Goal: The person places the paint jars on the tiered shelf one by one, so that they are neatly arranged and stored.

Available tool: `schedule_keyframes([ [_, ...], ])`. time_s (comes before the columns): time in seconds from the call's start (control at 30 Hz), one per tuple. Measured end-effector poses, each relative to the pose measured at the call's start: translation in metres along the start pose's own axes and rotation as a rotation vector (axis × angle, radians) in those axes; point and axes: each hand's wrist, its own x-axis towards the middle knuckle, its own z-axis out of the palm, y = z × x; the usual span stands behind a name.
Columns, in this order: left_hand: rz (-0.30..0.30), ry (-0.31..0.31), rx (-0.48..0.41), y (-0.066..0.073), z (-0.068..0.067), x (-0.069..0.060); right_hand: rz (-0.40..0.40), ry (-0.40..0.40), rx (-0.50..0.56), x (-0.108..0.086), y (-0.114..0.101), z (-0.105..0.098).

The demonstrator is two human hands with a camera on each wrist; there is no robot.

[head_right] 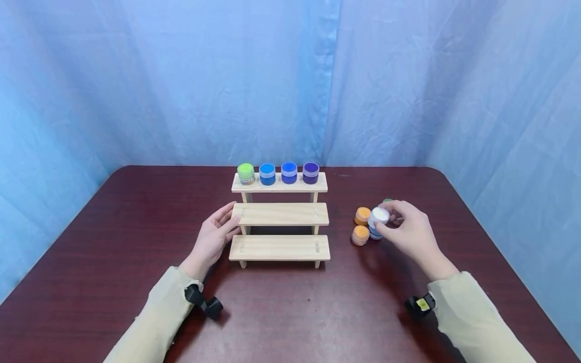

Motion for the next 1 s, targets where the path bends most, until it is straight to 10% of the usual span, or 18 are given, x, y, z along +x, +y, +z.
schedule_keyframes([
  [1.0,0.004,-0.007,-0.032,-0.001,-0.001,0.001,-0.221,-0.006,0.128,0.028,-0.058,0.063],
])
